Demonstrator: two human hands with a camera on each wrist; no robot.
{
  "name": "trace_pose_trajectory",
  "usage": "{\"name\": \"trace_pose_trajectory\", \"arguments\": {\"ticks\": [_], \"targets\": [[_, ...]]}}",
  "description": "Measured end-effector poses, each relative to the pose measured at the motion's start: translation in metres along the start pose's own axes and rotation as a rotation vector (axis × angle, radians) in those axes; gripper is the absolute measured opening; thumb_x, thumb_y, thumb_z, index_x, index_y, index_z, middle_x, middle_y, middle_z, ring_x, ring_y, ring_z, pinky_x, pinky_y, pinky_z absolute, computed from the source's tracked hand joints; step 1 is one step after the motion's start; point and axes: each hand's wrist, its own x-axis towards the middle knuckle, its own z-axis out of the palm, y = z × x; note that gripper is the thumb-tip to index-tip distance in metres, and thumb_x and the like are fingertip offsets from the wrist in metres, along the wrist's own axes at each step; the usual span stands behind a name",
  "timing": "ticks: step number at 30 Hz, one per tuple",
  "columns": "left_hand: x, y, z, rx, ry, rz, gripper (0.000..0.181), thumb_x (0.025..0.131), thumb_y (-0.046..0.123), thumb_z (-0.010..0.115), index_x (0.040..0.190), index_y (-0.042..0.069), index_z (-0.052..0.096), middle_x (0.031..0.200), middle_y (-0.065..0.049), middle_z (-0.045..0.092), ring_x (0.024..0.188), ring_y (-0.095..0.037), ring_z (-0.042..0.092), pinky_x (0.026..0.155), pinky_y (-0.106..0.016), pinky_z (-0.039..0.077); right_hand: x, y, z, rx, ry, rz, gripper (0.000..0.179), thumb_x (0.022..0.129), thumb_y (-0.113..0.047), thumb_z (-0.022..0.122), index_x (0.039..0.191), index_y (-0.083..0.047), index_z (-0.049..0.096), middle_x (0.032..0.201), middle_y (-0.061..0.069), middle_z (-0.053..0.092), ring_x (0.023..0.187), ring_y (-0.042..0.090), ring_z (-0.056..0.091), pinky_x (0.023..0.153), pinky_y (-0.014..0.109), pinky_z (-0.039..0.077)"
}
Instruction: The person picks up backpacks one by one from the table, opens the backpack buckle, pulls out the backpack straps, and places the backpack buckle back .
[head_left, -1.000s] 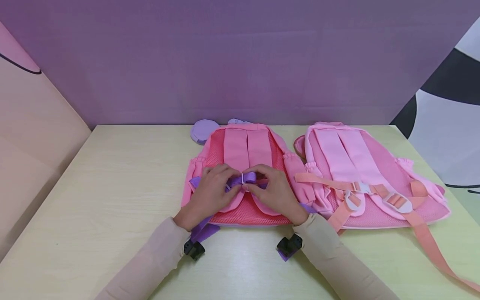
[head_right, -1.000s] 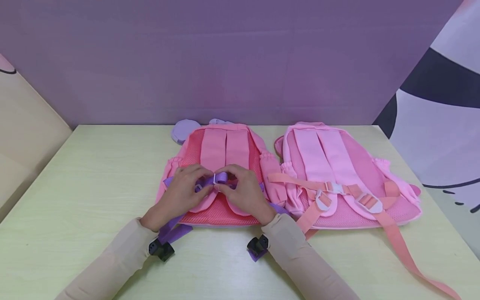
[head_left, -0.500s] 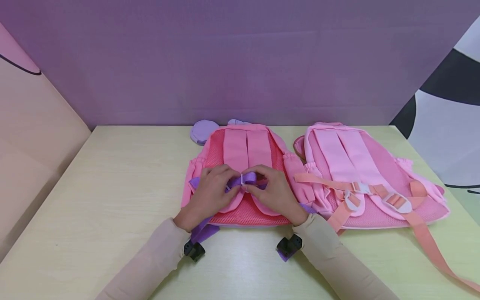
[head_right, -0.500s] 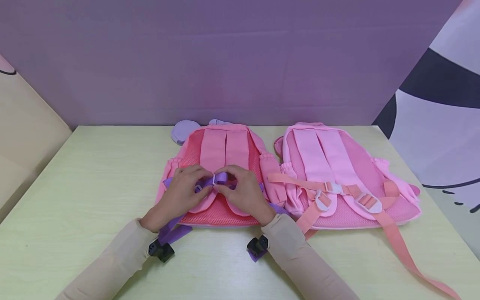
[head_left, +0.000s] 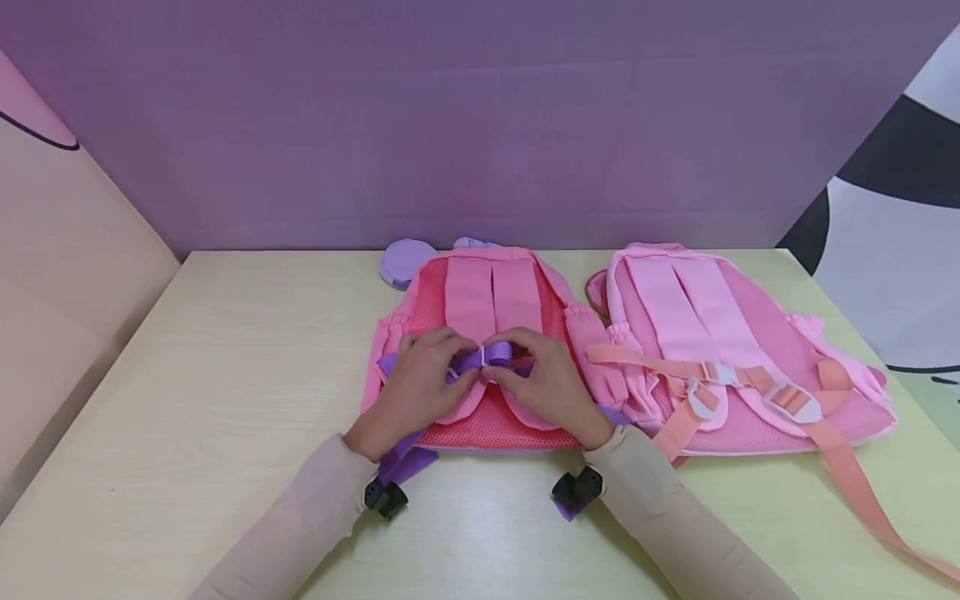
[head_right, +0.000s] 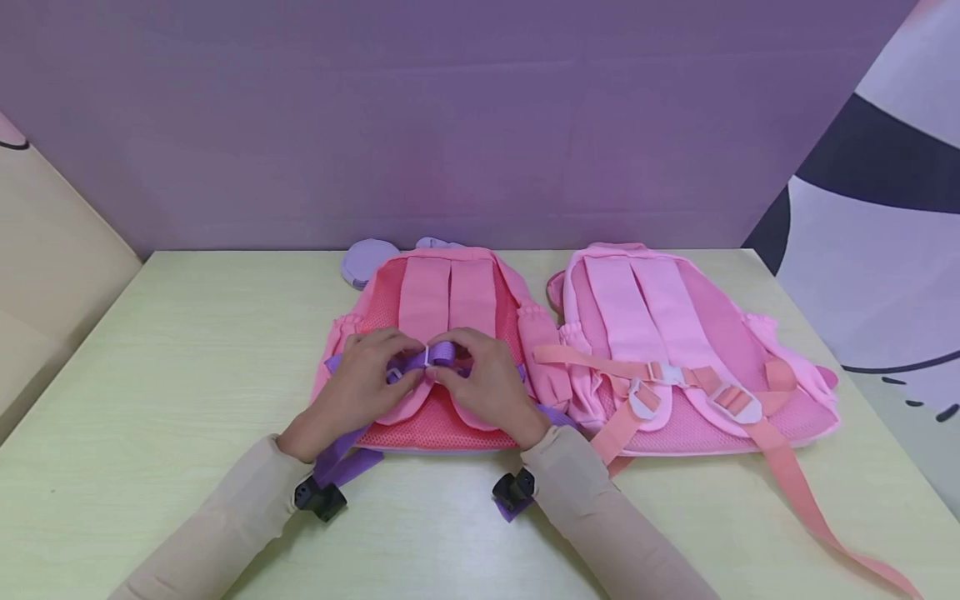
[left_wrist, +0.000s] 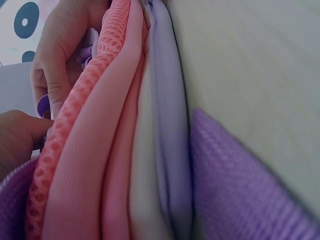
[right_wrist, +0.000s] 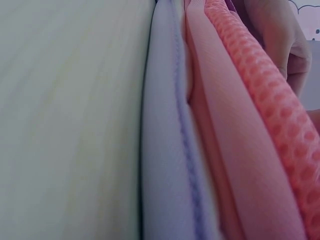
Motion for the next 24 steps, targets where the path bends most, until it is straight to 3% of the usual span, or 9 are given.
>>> {"name": "trace_pose_trajectory", "arguments": {"ticks": [15, 24], "targets": [[-0.0002, 0.0023, 0.0017, 0.001, 0.006, 0.004, 0.027, 0.082, 0.015, 0.074, 0.107, 0.004, 0.068, 0.102, -0.007, 0.068, 0.102, -0.022, 0.061, 0.089, -0.044, 0.035, 0.0006, 0.0006, 0.0006, -0.021, 0.006, 0.0, 0.034, 0.076, -0.007, 0.079, 0.106, 0.0, 0.065, 0.1, 0.014, 0.069, 0.088, 0.027, 0.068, 0.079, 0.04, 0.056], [0.0003, 0.0005, 0.0004, -0.003, -0.003, -0.022, 0.023, 0.082, 0.015, 0.073, 0.103, 0.006, 0.07, 0.098, -0.005, 0.068, 0.095, -0.02, 0.061, 0.09, -0.047, 0.036, -0.0002, 0.0008, 0.0008, -0.011, 0.007, 0.001, 0.032, 0.076, -0.005, 0.078, 0.105, 0.001, 0.064, 0.099, 0.014, 0.068, 0.088, 0.026, 0.067, 0.079, 0.039, 0.056]]}}
